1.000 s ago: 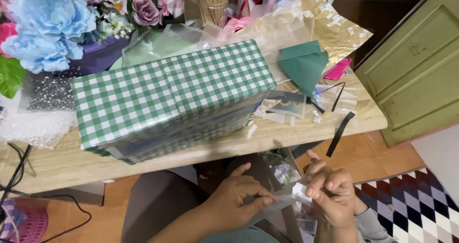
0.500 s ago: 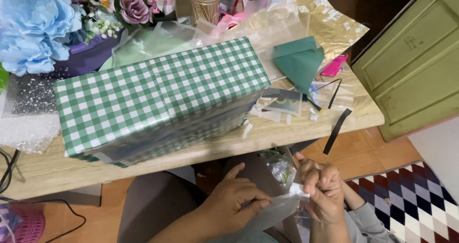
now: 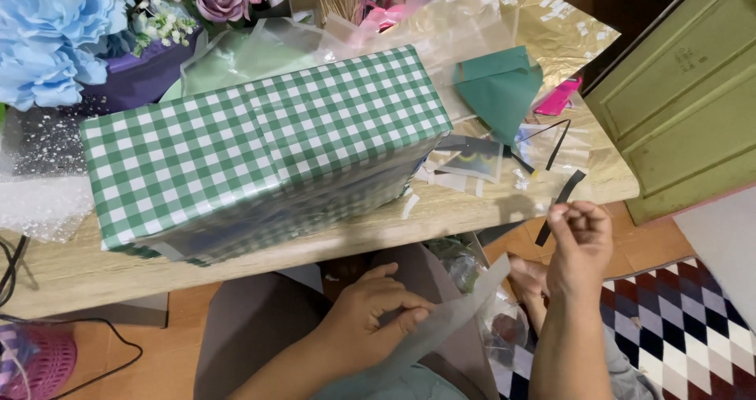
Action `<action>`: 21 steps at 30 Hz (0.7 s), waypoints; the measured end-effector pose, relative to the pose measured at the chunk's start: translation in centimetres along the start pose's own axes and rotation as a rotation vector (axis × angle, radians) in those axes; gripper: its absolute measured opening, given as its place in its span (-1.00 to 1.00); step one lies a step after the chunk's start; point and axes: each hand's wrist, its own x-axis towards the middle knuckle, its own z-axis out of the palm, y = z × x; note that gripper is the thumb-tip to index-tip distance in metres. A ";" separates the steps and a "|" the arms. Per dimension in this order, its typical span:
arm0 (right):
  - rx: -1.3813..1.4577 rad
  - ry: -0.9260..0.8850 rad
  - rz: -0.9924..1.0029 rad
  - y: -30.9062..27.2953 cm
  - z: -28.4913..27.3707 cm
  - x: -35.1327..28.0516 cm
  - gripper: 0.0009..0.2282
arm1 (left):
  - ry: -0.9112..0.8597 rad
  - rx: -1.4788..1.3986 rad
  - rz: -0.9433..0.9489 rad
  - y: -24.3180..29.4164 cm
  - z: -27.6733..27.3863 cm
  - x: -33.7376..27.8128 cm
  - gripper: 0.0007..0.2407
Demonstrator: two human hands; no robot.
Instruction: The person wraps a rectangular box with green and white checkered paper, then covers it with a layer of clear cellophane. They use a pink tape dispenser to secure the cellophane and the wrapping paper, smoothing the surfaces and folding the edges to complete the package.
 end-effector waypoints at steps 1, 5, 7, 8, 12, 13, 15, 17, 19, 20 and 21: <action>-0.152 0.055 -0.002 0.4 -0.1 1.5 -0.74 | 0.039 0.017 0.036 0.0 -0.1 -0.1 -0.86; -0.670 0.043 -0.037 3.0 -0.6 7.3 -0.71 | 0.120 0.065 0.070 -0.2 -0.5 -0.4 -0.86; -0.870 -0.011 0.106 3.9 0.0 9.6 -0.68 | 0.136 0.063 0.077 0.0 -0.9 -0.3 -0.86; -1.068 -0.068 0.255 4.4 0.4 10.7 -0.66 | 0.152 0.060 0.081 0.1 -1.2 -0.4 -0.87; -1.059 -0.143 0.280 6.1 0.1 11.8 -0.47 | 0.236 0.083 0.127 0.4 -1.9 -0.6 -0.86; -1.002 -0.127 0.242 6.3 0.1 11.7 -0.46 | 0.242 0.067 0.120 0.5 -2.2 -0.7 -0.85; -0.941 -0.118 0.209 7.1 -0.4 11.4 -0.45 | 0.252 0.057 0.108 0.3 -2.7 -1.1 -0.84; -0.952 -0.083 0.042 8.2 -1.4 11.0 -0.71 | 0.286 -0.011 0.123 -0.2 -3.0 -1.4 -0.84; -0.920 -0.071 -0.048 8.2 -1.6 10.1 -0.74 | 0.308 -0.013 0.131 -0.5 -3.6 -1.6 -0.83; -0.890 -0.054 -0.137 8.2 -1.9 9.5 -0.75 | 0.325 -0.019 0.142 -0.7 -3.8 -1.8 -0.83; -0.890 -0.056 -0.130 7.8 -1.5 8.8 -0.75 | 0.324 -0.019 0.135 -0.8 -4.1 -2.0 -0.83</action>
